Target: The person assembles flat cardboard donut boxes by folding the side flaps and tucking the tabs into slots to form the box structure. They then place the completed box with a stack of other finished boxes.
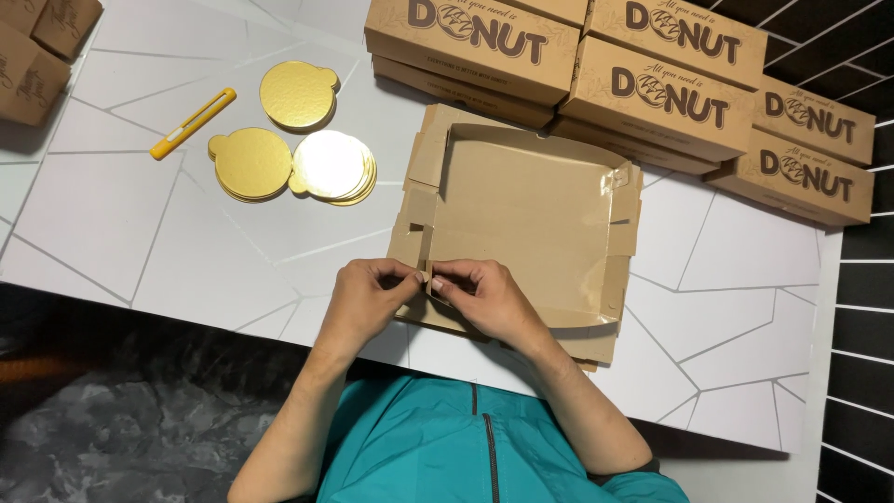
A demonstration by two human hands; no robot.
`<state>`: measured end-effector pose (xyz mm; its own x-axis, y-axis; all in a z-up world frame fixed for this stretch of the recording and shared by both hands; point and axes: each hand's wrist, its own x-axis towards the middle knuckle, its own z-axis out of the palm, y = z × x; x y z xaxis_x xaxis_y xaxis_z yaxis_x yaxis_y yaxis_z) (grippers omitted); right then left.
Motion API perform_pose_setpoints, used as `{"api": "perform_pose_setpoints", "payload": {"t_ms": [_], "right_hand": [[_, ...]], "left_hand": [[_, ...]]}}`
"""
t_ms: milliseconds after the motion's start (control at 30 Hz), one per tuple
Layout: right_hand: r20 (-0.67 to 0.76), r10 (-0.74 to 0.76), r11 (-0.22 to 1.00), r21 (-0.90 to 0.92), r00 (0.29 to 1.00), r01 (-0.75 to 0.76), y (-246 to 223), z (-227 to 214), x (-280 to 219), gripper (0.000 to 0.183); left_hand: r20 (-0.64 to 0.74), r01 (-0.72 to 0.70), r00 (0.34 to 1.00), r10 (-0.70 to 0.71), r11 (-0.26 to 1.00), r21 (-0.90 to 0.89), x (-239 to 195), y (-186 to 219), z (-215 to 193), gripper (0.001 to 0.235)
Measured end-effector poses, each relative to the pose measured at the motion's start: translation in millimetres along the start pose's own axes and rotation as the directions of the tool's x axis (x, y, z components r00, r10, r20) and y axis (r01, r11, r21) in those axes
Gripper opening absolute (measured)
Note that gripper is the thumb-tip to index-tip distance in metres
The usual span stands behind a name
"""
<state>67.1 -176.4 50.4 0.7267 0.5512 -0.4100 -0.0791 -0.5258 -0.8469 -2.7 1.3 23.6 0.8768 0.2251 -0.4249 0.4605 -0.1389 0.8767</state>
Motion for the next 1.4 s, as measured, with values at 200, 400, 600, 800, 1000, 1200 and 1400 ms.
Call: {"api": "perform_pose_setpoints", "payload": {"t_ms": [200, 400, 600, 800, 1000, 1200, 1400], "right_hand": [[-0.016, 0.048, 0.995, 0.089, 0.999, -0.046, 6.1, 0.9, 0.7, 0.034], [-0.008, 0.010, 0.995, 0.104, 1.000, -0.010, 4.9, 2.9, -1.1, 0.030], [0.036, 0.001, 0.995, 0.099, 0.999, -0.004, 1.9, -3.6, -2.5, 0.030], [0.044, 0.007, 0.997, 0.070, 0.999, -0.010, -3.4, -7.2, -0.7, 0.031], [0.075, -0.019, 0.995, 0.095, 0.997, 0.011, 1.2, -6.0, 3.9, 0.029], [0.073, -0.016, 0.995, 0.103, 0.997, 0.009, 9.2, -6.5, 6.6, 0.030], [0.074, -0.027, 0.991, 0.133, 0.997, 0.017, 13.0, -6.5, 7.2, 0.029]], "left_hand": [[-0.012, 0.033, 0.999, -0.033, 0.999, -0.001, -1.1, 13.3, 0.6, 0.024], [-0.020, 0.033, 0.999, -0.034, 0.999, -0.011, 1.1, 10.2, 1.0, 0.022], [0.007, 0.043, 0.999, -0.043, 0.997, -0.067, 3.6, 7.4, 2.7, 0.021], [0.065, 0.020, 0.998, -0.013, 0.995, -0.102, 4.8, 9.6, 2.4, 0.018], [0.078, 0.014, 0.997, -0.003, 0.991, -0.131, 7.3, 5.8, 1.8, 0.016], [0.075, -0.001, 0.997, 0.011, 0.992, -0.129, 10.9, 1.5, 5.7, 0.014], [0.093, 0.024, 0.996, -0.008, 0.985, -0.172, 7.9, 3.1, 5.3, 0.017]]}}
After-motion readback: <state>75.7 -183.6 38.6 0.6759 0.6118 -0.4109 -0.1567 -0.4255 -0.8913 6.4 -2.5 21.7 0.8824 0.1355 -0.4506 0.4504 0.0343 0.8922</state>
